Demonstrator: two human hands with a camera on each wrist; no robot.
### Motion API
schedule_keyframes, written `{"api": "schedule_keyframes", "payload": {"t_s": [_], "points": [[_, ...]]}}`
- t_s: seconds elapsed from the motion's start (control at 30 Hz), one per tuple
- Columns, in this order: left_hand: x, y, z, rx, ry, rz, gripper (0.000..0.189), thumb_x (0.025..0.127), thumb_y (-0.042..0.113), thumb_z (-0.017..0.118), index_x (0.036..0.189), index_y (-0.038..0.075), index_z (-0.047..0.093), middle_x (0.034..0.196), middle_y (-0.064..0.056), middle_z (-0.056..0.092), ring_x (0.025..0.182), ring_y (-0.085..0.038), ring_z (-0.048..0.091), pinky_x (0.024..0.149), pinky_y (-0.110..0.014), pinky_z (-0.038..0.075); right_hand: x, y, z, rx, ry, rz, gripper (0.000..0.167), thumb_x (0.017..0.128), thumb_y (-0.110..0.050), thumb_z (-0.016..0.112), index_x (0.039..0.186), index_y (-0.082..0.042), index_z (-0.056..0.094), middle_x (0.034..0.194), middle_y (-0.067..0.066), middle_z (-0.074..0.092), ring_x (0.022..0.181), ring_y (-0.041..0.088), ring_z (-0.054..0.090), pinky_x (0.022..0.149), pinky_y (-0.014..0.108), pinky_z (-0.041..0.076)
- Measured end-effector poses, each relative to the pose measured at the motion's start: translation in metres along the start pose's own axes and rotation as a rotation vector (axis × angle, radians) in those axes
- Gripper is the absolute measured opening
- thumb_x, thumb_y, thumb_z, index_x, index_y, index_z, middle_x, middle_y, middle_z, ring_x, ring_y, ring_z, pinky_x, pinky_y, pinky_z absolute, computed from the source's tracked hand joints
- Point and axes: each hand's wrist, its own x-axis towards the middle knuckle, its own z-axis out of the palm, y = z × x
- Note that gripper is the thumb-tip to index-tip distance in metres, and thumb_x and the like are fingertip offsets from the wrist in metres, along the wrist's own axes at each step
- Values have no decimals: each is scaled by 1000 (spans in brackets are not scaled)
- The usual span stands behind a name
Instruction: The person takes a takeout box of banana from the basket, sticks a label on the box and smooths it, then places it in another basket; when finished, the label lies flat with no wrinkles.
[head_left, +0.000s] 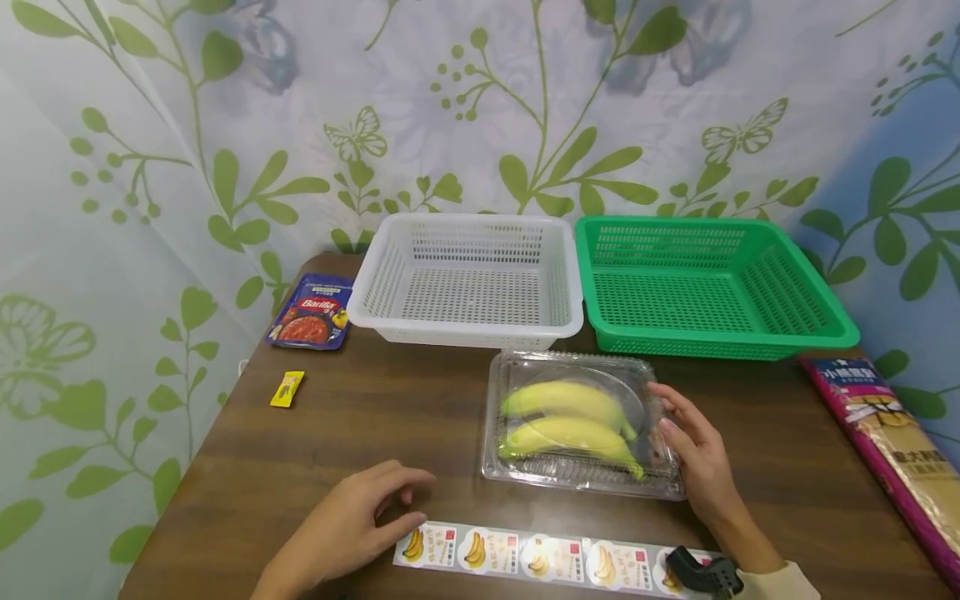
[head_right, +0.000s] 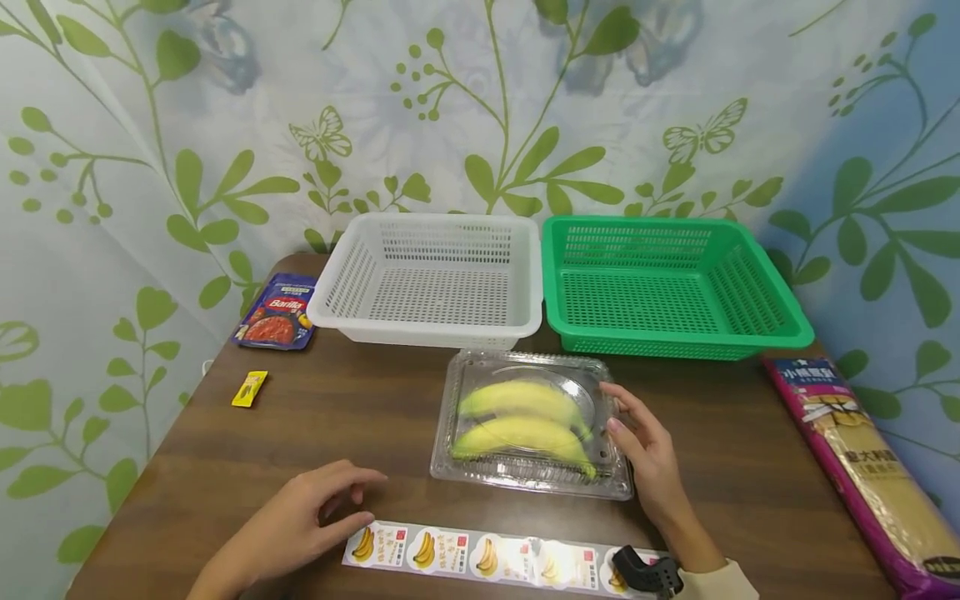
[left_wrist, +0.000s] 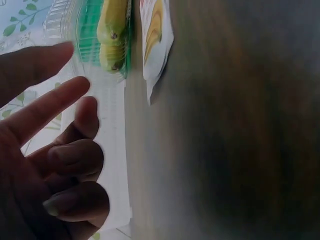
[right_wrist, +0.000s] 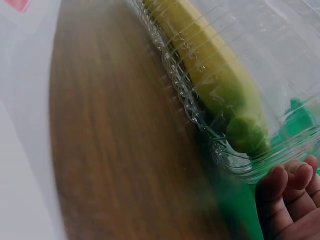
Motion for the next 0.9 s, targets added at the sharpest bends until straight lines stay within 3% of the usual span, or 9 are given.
{"api": "schedule_keyframes", "payload": {"t_s": [0.17,0.37,0.67,0.9], "points": [[-4,2,3,51,-55,4,37,93,35,77,128,28,66,94,16,56,78,-3,53,69,-21,45,0,0,1,1,-4,2,45,104,5,41,149,6,44,147,0,52,126,18,40,94,23,38],[-9,4,4,117,-125,-27,40,91,40,78,128,30,66,106,19,57,86,1,55,75,-27,50,0,-1,0,-14,1,34,45,104,5,41,150,5,43,150,-1,51,131,19,38,101,25,30],[-10,5,9,97,-154,-25,38,87,43,81,119,29,67,101,19,55,77,3,50,66,-21,44,3,-3,-1,-32,-4,38,45,105,4,42,149,5,44,150,-1,50,130,17,39,100,24,32],[-6,6,14,100,-181,-30,35,84,41,84,111,27,65,100,19,52,78,3,51,66,-21,45,1,-1,-1,-33,-4,48,45,105,4,42,149,5,43,150,-2,49,131,17,38,100,23,33]]}}
